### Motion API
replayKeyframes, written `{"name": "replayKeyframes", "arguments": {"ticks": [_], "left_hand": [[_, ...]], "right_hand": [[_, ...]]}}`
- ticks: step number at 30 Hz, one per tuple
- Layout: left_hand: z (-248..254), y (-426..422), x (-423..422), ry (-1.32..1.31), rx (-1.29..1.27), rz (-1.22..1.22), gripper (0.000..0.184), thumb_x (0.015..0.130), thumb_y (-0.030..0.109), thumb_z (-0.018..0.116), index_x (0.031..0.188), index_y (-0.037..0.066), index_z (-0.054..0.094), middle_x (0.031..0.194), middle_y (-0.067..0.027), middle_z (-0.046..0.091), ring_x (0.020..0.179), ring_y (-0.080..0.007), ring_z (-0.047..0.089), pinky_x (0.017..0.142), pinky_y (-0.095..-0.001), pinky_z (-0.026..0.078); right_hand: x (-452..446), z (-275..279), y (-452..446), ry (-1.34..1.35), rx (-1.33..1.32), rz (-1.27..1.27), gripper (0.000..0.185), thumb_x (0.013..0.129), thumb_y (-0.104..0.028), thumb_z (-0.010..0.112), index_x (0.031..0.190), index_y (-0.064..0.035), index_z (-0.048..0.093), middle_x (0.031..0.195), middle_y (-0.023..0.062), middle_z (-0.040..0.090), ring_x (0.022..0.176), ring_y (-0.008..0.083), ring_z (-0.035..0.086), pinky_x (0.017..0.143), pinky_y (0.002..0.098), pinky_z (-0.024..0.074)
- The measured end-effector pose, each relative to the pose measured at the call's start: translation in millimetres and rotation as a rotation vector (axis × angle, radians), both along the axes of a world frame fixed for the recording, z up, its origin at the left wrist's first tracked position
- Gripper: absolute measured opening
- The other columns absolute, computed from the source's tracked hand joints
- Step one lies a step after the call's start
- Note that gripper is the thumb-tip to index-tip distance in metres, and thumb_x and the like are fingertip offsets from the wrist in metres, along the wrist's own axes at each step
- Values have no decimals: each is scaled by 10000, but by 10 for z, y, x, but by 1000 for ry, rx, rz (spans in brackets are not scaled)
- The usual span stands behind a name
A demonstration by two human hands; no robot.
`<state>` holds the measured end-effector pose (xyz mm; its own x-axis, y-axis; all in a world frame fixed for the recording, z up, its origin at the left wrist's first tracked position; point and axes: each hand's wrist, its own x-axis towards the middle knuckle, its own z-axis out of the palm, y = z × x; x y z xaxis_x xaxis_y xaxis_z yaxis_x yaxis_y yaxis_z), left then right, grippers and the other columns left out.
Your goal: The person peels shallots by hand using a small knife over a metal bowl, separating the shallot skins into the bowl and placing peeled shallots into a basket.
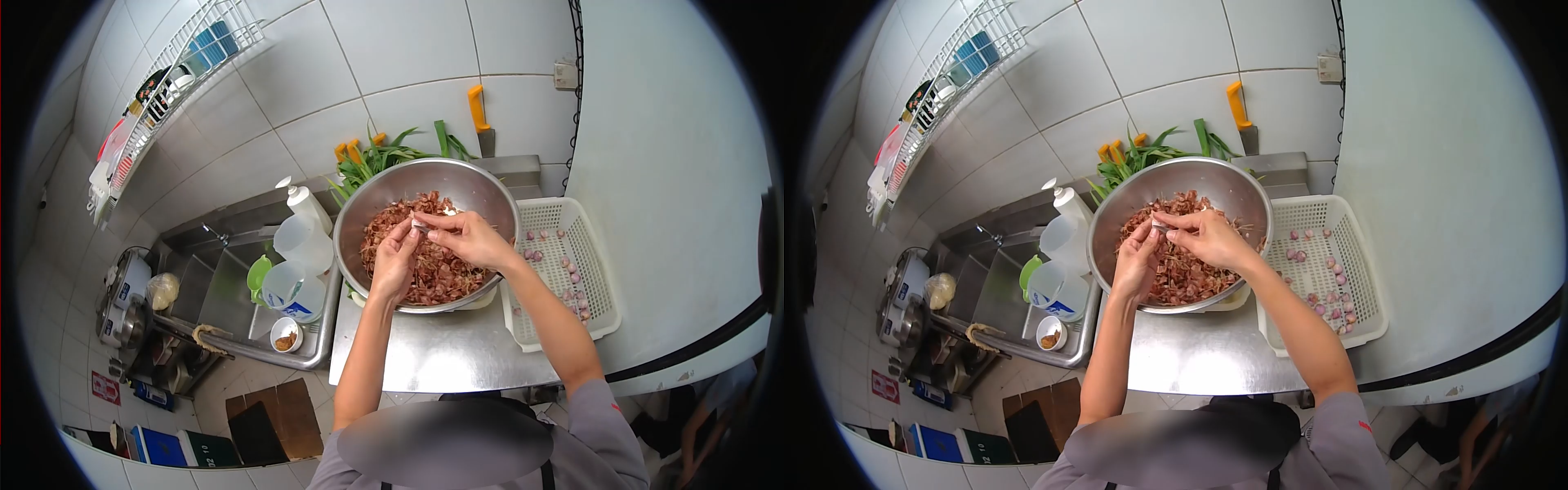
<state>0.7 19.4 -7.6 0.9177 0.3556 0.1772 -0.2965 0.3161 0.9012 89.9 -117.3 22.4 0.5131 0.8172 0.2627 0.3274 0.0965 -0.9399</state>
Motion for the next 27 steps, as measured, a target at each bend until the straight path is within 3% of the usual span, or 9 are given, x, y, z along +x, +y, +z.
{"name": "replayKeyframes", "arguments": {"ticks": [6,9,12,13,19,24,27], "left_hand": [[43,-70,-42,20,-9,5,360,877,145,513,1195,-11,445,1064,-40,547,949,-95,510,838,-241,402],[59,-81,-37,14,27,-24,361,884,156,501,1202,-4,442,1064,-37,544,967,-104,511,851,-251,397],[53,-43,-29,-4,45,-79,359,890,158,487,1210,2,437,1069,-31,542,968,-107,513,832,-249,397],[20,-23,-16,-5,28,-83,359,891,156,484,1213,3,434,1068,-30,541,966,-107,514,822,-246,398],[89,-75,-31,5,-39,-56,348,893,135,474,1214,10,424,1051,-23,545,944,-100,518,784,-231,403],[-36,-30,4,-5,-49,-25,327,870,109,510,1174,19,433,1026,-28,547,918,-90,524,760,-217,420],[-60,-30,9,-2,-60,-28,338,857,115,535,1167,26,432,1011,-24,548,913,-88,525,747,-215,424]], "right_hand": [[39,-40,10,-69,12,-39,281,843,-124,549,1124,-130,571,811,2,627,614,31,456,590,202,410],[68,-101,49,-39,67,-34,289,857,-129,534,1145,-111,557,721,-9,596,569,18,457,508,173,385],[51,24,-71,481,-3,23,314,870,-128,513,1181,-91,524,633,-31,530,498,1,403,410,152,314],[45,13,-64,503,11,8,342,874,-130,505,1211,-72,490,595,-54,465,458,-9,344,361,153,243],[-16,43,-93,55,27,33,357,869,-143,517,1225,-137,489,584,-64,435,484,10,344,413,184,300],[7,-28,-49,-39,28,0,316,861,-154,531,1178,-149,537,583,-55,465,526,20,361,484,193,340],[31,-111,18,-101,73,-45,289,860,-150,533,1148,-138,562,574,-48,471,519,19,366,466,191,338]]}}
